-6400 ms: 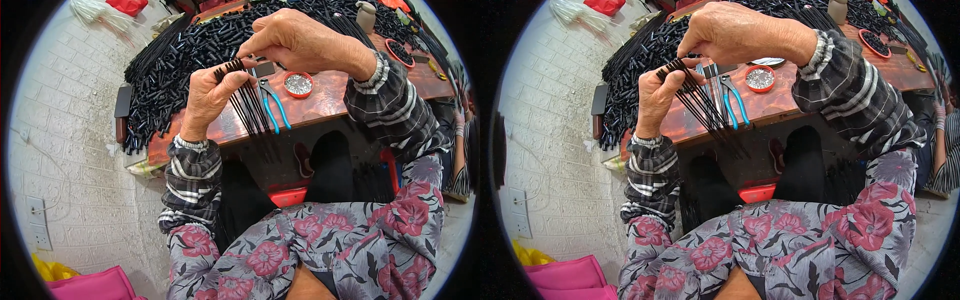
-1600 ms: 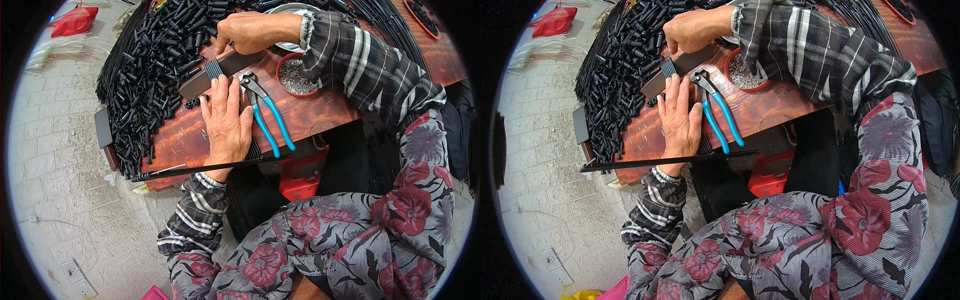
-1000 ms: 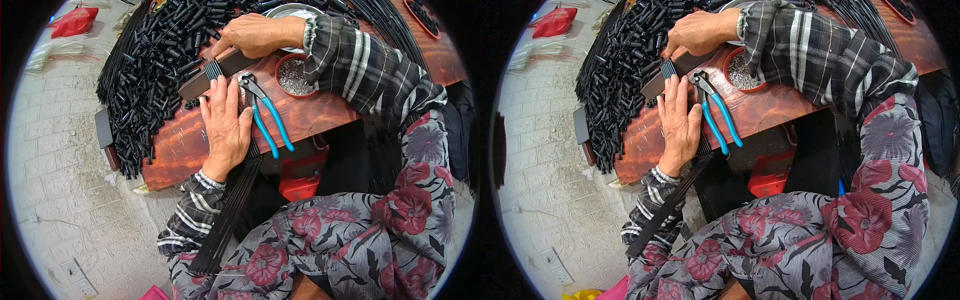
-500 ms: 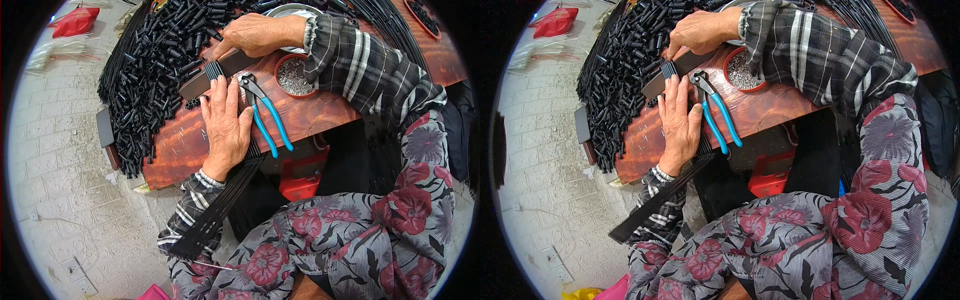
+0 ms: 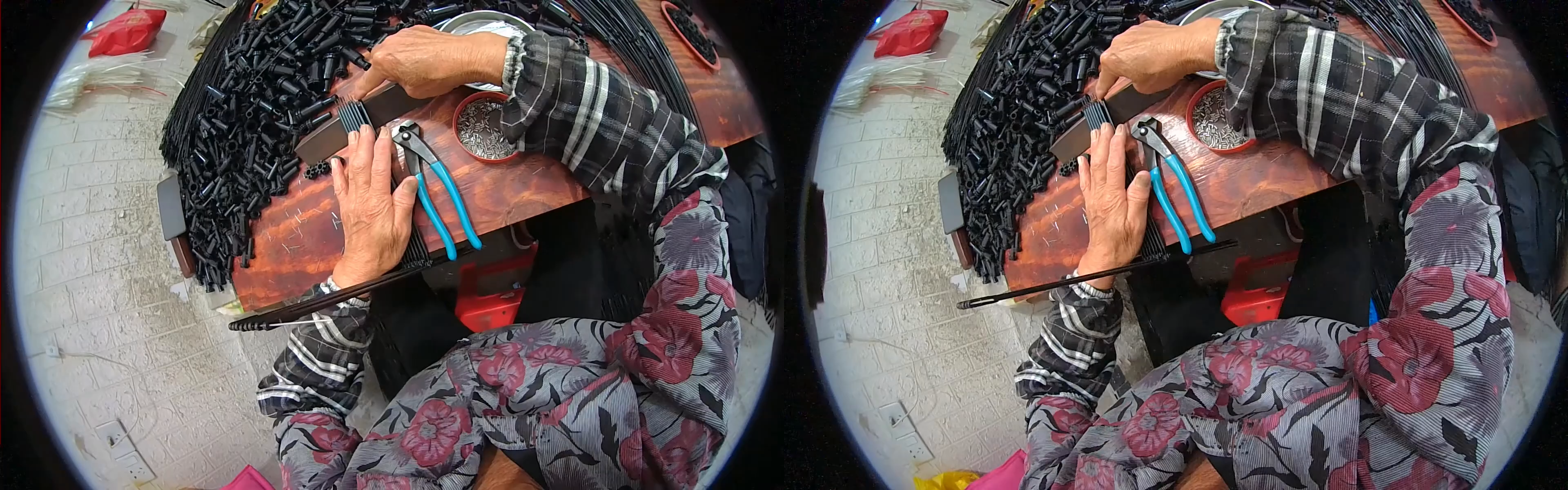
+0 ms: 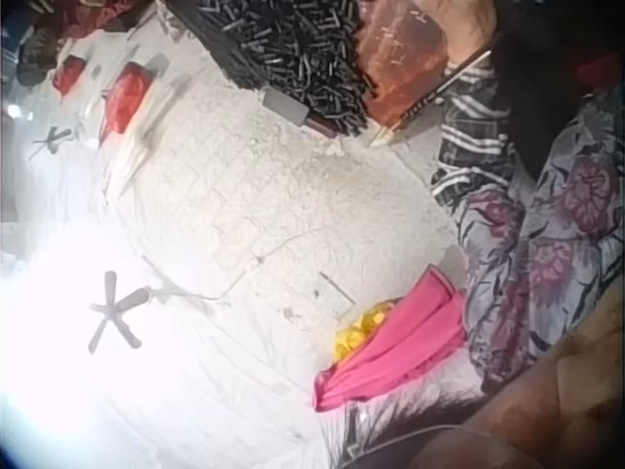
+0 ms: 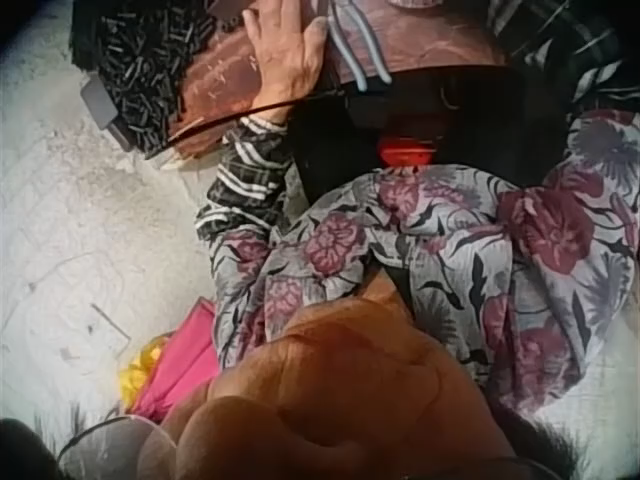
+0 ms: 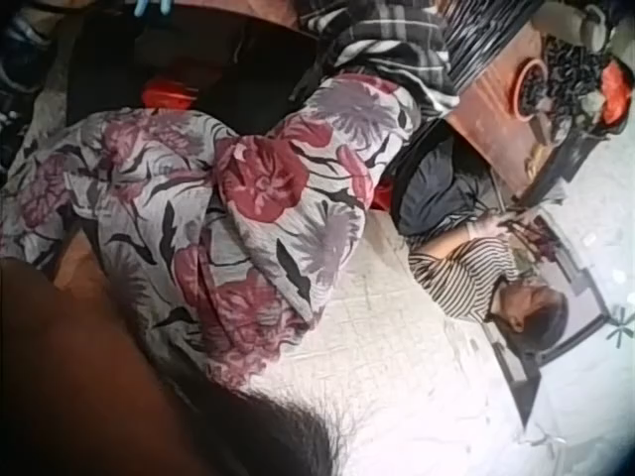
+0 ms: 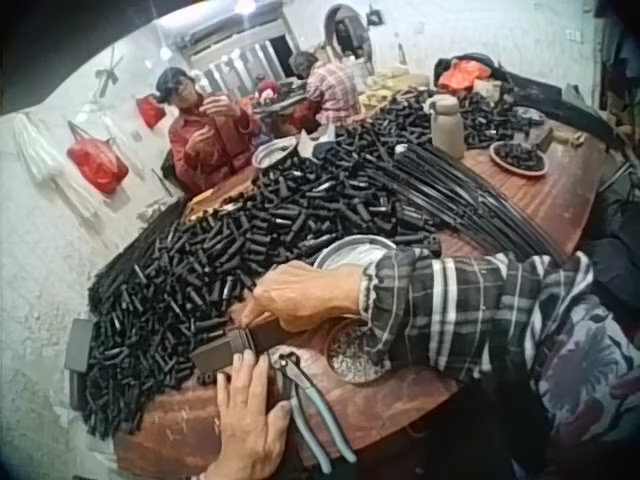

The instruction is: Assembling hair combs by manually attaching components and using pliers to secure them.

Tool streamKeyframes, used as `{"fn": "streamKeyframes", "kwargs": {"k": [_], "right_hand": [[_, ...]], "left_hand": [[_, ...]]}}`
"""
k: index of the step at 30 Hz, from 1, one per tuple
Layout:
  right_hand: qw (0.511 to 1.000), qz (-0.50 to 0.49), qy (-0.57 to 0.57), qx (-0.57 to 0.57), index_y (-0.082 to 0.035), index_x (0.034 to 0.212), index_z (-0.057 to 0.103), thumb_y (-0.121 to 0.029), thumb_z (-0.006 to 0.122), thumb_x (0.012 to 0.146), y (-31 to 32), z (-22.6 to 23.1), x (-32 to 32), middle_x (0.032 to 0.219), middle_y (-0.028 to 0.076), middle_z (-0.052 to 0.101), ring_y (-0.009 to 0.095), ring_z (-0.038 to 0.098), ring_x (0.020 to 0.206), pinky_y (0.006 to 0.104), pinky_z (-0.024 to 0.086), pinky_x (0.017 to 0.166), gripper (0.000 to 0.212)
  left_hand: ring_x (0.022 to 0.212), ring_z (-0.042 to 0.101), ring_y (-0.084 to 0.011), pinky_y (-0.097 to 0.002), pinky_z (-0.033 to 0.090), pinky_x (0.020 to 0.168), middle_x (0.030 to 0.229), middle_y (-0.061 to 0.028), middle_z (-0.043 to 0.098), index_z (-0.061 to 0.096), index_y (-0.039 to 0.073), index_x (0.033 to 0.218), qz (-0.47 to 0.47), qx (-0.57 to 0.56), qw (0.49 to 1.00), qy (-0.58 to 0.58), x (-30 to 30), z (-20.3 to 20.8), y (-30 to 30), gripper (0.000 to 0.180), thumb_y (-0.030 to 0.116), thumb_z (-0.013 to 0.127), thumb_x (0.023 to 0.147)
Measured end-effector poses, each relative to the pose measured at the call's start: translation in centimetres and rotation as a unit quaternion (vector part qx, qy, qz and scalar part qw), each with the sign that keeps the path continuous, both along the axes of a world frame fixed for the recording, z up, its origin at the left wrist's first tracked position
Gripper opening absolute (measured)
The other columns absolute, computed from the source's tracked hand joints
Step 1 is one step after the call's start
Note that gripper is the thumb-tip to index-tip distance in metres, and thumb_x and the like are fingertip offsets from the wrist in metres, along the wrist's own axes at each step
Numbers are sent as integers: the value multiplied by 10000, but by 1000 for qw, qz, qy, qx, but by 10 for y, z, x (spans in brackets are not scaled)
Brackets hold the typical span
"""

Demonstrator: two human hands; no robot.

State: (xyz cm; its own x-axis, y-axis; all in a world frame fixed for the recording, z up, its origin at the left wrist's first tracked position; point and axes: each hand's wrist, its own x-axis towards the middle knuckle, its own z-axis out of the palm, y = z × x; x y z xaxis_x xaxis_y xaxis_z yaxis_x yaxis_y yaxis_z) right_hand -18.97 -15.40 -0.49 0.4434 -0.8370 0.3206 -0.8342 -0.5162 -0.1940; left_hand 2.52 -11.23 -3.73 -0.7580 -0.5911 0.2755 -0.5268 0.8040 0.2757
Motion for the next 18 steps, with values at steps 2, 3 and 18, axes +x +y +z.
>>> {"fn": "streamKeyframes", "kwargs": {"k": [2, 3, 18], "right_hand": [[1000, 2, 1, -2, -284, 1097, 577, 29, 503, 650, 0, 1, 1, 794, 143, 612, 321, 591, 762, 398, 470, 648, 551], [1000, 3, 1, -3, -284, 1097, 577, 29, 503, 650, 0, 1, 2, 794, 143, 612, 321, 591, 762, 398, 470, 648, 551], [999, 16, 11, -40, -224, 964, 593, 9, 517, 658, -1, -3, 3, 757, 118, 590, 323, 588, 753, 423, 466, 605, 392]], "left_hand": [[1273, 222, -331, -506, 113, 1020, 1346, -185, 278, 330, 40, 1295, 1, 1, 1000, 4, 2, 0, 0, 515, 255, 474, 850], [1273, 222, -331, -506, 113, 1021, 1346, -184, 278, 328, 37, 1296, 3, 2, 1000, 6, 4, 0, 0, 517, 256, 473, 851], [1284, 202, -333, -507, 112, 1021, 1355, -188, 266, 327, 24, 1292, -12, 0, 1000, 4, 0, -1, -2, 519, 260, 471, 852]]}}
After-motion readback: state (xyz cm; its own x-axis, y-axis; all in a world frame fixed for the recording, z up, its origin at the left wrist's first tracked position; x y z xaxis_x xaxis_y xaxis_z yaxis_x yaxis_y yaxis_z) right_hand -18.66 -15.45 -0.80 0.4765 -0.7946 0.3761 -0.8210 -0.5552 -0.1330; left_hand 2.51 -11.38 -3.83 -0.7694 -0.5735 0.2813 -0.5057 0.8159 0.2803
